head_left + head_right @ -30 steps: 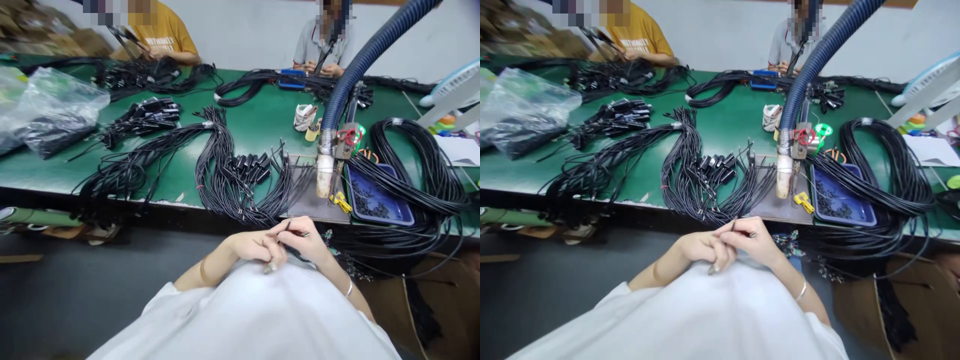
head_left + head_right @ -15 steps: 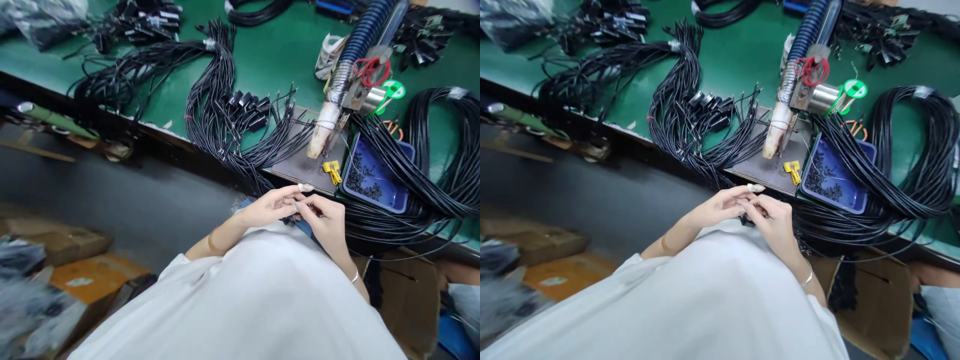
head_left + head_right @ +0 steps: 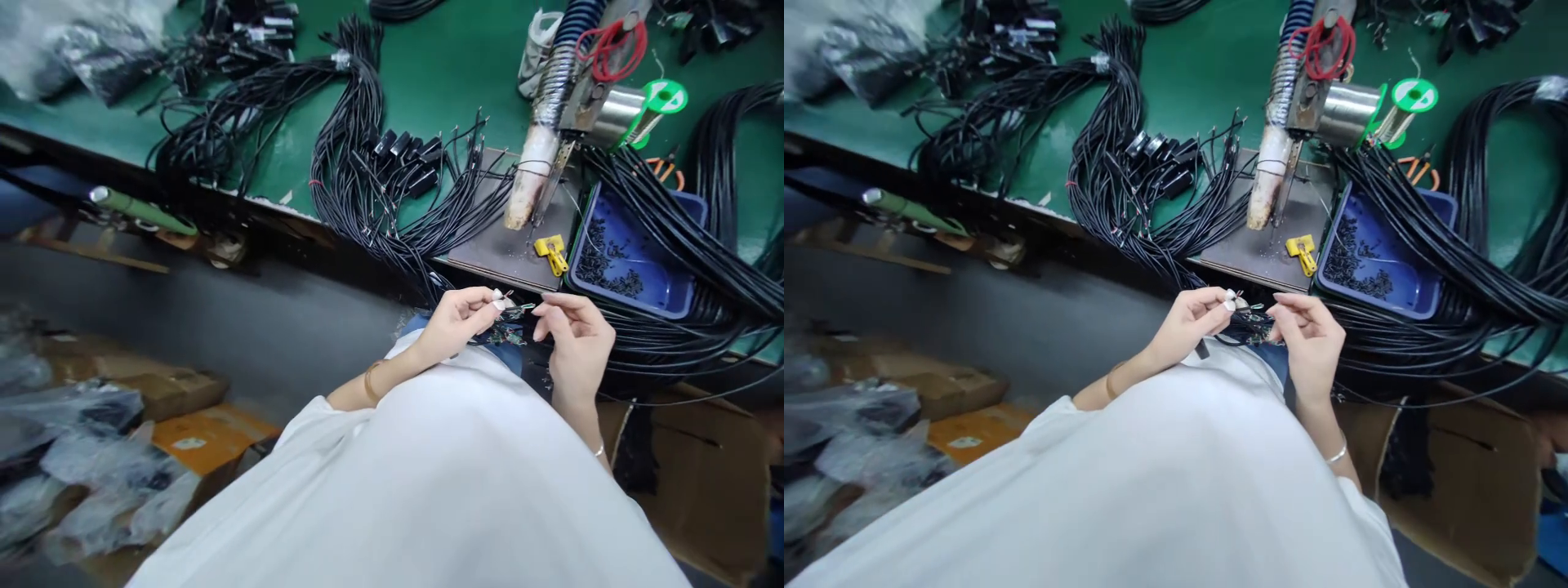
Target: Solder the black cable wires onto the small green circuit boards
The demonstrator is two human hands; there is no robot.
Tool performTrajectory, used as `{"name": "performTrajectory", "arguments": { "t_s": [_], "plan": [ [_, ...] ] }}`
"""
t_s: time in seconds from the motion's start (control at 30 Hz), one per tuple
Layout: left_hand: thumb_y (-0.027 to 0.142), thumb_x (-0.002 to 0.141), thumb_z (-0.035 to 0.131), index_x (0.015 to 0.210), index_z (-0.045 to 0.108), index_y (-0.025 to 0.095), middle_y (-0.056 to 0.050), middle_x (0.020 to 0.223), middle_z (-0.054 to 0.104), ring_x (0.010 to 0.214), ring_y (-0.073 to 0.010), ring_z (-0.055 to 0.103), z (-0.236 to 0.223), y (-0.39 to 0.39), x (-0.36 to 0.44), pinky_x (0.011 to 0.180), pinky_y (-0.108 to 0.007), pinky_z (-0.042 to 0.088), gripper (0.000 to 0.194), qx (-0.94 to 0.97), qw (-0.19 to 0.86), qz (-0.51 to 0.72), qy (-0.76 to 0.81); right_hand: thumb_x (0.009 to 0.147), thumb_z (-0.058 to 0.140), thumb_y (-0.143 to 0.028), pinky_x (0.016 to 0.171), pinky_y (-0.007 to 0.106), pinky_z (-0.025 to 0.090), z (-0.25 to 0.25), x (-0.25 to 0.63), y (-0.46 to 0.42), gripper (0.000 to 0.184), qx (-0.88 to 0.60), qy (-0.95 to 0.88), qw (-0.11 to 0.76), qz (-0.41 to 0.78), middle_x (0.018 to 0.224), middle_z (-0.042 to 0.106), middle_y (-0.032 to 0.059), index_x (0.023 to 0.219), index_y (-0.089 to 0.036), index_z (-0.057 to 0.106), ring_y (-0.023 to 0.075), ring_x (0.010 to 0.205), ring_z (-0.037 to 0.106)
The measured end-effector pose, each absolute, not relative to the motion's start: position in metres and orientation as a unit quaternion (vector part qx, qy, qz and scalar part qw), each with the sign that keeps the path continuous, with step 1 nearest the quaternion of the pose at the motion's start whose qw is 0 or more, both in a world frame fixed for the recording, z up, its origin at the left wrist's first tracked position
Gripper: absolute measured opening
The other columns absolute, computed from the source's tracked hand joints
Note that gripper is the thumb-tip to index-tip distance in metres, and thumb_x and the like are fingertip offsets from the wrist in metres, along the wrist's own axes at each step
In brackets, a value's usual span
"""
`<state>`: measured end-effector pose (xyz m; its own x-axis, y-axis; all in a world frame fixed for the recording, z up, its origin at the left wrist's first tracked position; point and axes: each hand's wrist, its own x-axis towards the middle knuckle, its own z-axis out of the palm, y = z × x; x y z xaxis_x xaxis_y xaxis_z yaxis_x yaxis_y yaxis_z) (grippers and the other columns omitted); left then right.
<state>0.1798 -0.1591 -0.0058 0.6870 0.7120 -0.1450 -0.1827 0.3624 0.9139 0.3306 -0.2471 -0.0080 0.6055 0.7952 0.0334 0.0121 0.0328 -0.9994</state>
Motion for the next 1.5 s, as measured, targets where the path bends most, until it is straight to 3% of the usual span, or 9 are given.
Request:
{"name": "performTrajectory", "arguments": {
  "t_s": [0.1,0.23,0.33,0.5,0.77,0.97,1.1,1.27,1.5],
  "plan": [
    [0.048,0.085,0.072,0.084,0.063,0.011,0.004,0.062,0.046,0.053,-0.0033,0.036,-0.003,-0.151,0.181,0.05,-0.019,0.027,0.038,0.522,0.778,0.254,0.242,0.086,0.074,-0.035,0.049,0.021,0.048,-0.006,0.322,-0.248,0.016,-0.633,-0.342,0.622,0.309,0.074,0.067,-0.0015,0.092,-0.02,0.073,0.0071,0.051,0.056],
    [0.045,0.084,0.072,0.087,0.063,0.012,0.0,0.075,0.059,0.067,-0.0066,0.051,-0.003,-0.146,0.182,0.065,-0.019,0.042,0.034,0.568,0.737,0.273,0.244,0.087,0.072,-0.032,0.051,0.021,0.045,-0.004,0.313,-0.239,0.017,-0.649,-0.378,0.608,0.256,0.076,0.064,-0.001,0.077,-0.019,0.069,0.007,0.057,0.055],
    [0.042,0.083,0.074,0.086,0.062,0.013,-0.001,0.08,0.061,0.075,-0.0081,0.055,-0.007,-0.143,0.182,0.073,-0.02,0.045,0.031,0.577,0.714,0.3,0.261,0.088,0.071,-0.032,0.053,0.021,0.044,-0.004,0.313,-0.232,0.015,-0.646,-0.395,0.599,0.26,0.077,0.064,-0.001,0.08,-0.019,0.07,0.0069,0.059,0.054],
    [0.046,0.088,0.068,0.083,0.059,0.014,0.005,0.062,0.049,0.053,-0.0038,0.04,-0.014,-0.139,0.186,0.052,-0.019,0.032,0.034,0.522,0.752,0.311,0.255,0.089,0.07,-0.034,0.052,0.022,0.046,-0.003,0.321,-0.226,0.02,-0.616,-0.382,0.609,0.322,0.089,0.069,0.0002,0.106,-0.024,0.074,0.0065,0.058,0.056],
    [0.045,0.087,0.069,0.084,0.059,0.013,0.004,0.064,0.052,0.055,-0.0044,0.044,-0.02,-0.136,0.196,0.054,-0.019,0.036,0.034,0.531,0.75,0.312,0.241,0.09,0.068,-0.037,0.047,0.022,0.036,-0.004,0.321,-0.219,0.019,-0.668,-0.374,0.573,0.291,0.07,0.061,-0.0028,0.084,-0.019,0.068,0.0064,0.051,0.046],
    [0.049,0.082,0.074,0.081,0.056,0.015,0.006,0.06,0.047,0.05,-0.0028,0.038,-0.013,-0.131,0.201,0.049,-0.018,0.03,0.039,0.488,0.764,0.329,0.264,0.091,0.064,-0.03,0.061,0.028,0.045,-0.012,0.315,-0.219,0.016,-0.689,-0.483,0.532,0.091,0.075,0.066,0.0013,0.078,-0.022,0.069,0.0114,0.063,0.054],
    [0.05,0.08,0.076,0.084,0.061,0.013,0.006,0.059,0.046,0.048,-0.0025,0.036,-0.012,-0.128,0.203,0.046,-0.019,0.025,0.04,0.465,0.8,0.297,0.235,0.094,0.061,-0.034,0.05,0.024,0.039,-0.008,0.322,-0.216,0.017,-0.676,-0.385,0.593,0.207,0.086,0.068,0.001,0.1,-0.023,0.072,0.008,0.055,0.05],
    [0.047,0.079,0.077,0.082,0.06,0.012,0.006,0.061,0.044,0.048,-0.0018,0.034,-0.016,-0.128,0.205,0.045,-0.02,0.022,0.04,0.437,0.835,0.263,0.207,0.089,0.069,-0.032,0.051,0.024,0.037,-0.005,0.329,-0.215,0.013,-0.669,-0.398,0.581,0.237,0.079,0.063,0.0007,0.083,-0.021,0.074,0.0092,0.061,0.051],
    [0.046,0.074,0.081,0.077,0.059,0.012,0.006,0.061,0.044,0.046,-0.0002,0.029,-0.013,-0.123,0.204,0.043,-0.02,0.017,0.041,0.417,0.859,0.221,0.201,0.091,0.067,-0.033,0.05,0.026,0.038,-0.004,0.337,-0.22,0.014,-0.665,-0.454,0.549,0.223,0.079,0.065,0.0023,0.086,-0.022,0.075,0.0118,0.063,0.055]
  ]
}}
